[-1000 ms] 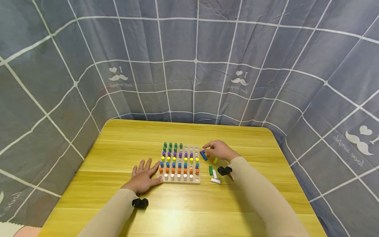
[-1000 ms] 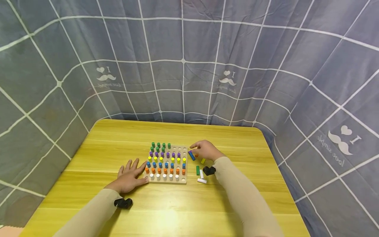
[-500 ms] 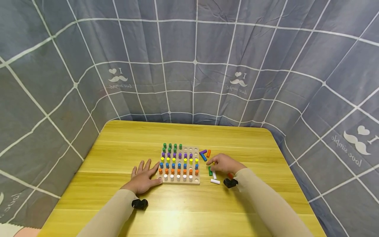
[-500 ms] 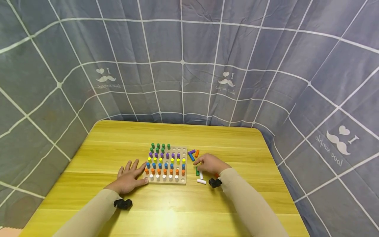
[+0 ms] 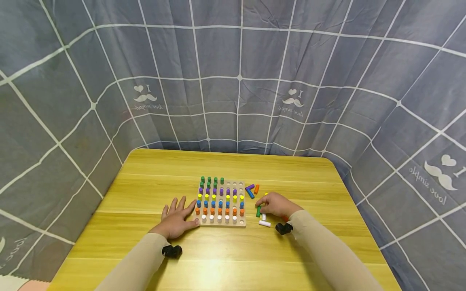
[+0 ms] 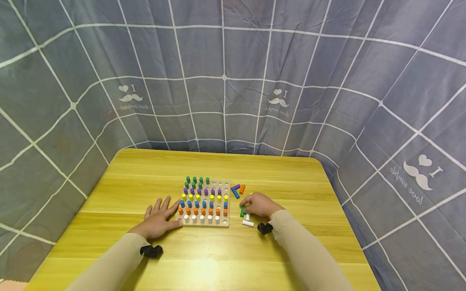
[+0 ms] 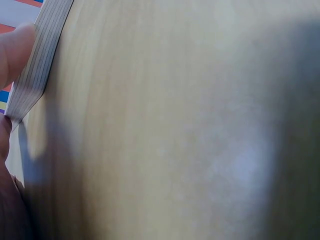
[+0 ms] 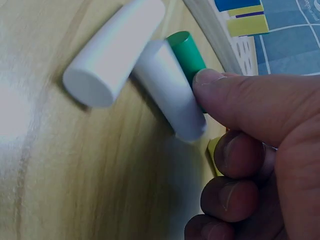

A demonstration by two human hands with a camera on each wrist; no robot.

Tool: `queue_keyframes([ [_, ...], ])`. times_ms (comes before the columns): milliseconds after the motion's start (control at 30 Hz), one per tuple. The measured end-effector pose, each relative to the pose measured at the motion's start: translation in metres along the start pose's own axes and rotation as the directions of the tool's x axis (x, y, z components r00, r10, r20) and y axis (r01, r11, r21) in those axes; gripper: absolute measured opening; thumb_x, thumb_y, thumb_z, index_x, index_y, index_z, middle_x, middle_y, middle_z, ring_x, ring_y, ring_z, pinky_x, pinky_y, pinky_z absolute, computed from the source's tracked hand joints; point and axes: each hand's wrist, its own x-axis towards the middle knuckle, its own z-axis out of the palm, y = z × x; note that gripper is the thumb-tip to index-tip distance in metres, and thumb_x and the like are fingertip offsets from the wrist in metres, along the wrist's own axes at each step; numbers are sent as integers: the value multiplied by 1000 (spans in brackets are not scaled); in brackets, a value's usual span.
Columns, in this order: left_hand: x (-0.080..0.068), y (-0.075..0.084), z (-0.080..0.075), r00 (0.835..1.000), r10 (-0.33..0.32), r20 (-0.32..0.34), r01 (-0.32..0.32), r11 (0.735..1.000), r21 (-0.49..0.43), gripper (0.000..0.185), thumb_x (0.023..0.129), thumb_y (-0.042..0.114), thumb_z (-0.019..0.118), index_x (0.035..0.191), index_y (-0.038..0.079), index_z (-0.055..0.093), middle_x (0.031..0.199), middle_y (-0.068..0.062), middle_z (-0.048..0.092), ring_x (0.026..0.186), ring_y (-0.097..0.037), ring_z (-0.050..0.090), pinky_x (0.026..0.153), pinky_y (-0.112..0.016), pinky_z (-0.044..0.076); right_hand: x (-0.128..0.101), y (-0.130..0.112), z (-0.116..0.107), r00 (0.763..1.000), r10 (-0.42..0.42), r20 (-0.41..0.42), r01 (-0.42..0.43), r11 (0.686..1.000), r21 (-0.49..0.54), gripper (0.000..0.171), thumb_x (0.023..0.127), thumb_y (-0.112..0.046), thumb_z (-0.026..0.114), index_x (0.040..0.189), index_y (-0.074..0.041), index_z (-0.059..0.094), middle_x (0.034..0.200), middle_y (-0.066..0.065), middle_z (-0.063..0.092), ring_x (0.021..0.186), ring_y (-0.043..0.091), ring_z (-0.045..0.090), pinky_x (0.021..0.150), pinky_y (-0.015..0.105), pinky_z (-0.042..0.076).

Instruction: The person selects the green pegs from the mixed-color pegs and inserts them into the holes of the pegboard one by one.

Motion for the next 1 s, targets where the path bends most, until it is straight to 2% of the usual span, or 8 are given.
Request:
queue_keyframes([
  [67, 0, 0, 0, 1000, 1, 1, -1, 1000, 0, 89, 99, 70, 55, 170, 27, 22, 177, -22, 0, 161, -51, -13, 122, -74, -13, -1, 1, 1, 1000, -4, -7, 4, 1000, 10, 21, 97, -12, 75, 116, -16, 82, 114, 0, 78, 84, 12, 55, 76, 27, 46],
  [300, -1, 1, 1, 1000, 0, 4, 0, 1000, -6, 90, 99, 70, 56, 170, 27, 22, 177, -22, 0, 161, -51, -13, 122, -74, -13, -3, 9, 6, 1000, 3, -19, -2, 999, 48, 24, 97, -12, 74, 120, -12, 80, 81, -3, 69, 70, 11, 49, 63, 24, 40],
  [400, -1, 2, 1, 1000, -1, 7, 1, 1000, -9, 90, 98, 70, 56, 170, 28, 22, 177, -22, 0, 161, -51, -13, 122, -74, -13, -3, 12, 5, 1000, -2, -22, 4, 997, 73, 28, 97, -12, 74, 124, -11, 79, 76, -2, 64, 66, 10, 47, 61, 22, 39],
  [500, 0, 2, 1, 1000, 5, 7, -5, 1000, -18, 90, 98, 70, 57, 170, 26, 22, 177, -23, 0, 161, -52, -13, 122, -74, -13, -3, 12, 3, 1000, -3, -16, 5, 995, 99, 32, 97, -11, 73, 128, -11, 77, 78, 1, 64, 63, 10, 46, 60, 22, 39],
  [700, 1, 2, 1, 1000, 7, 8, -6, 1000, -21, 92, 98, 71, 57, 170, 26, 22, 177, -24, 0, 161, -52, -13, 122, -74, -13, -4, 11, 3, 1000, -1, -4, 1, 989, 145, 29, 97, -9, 73, 125, -9, 79, 101, 0, 76, 69, 10, 52, 62, 22, 43],
  [1000, 0, -1, 0, 1000, -1, 10, 1, 1000, -13, 90, 99, 70, 56, 170, 27, 22, 177, -22, -1, 161, -51, -15, 121, -74, -15, 0, 16, 8, 1000, 20, -21, -16, 981, 192, 18, 95, -9, 75, 112, -9, 82, 89, -2, 76, 70, 10, 56, 63, 24, 46],
])
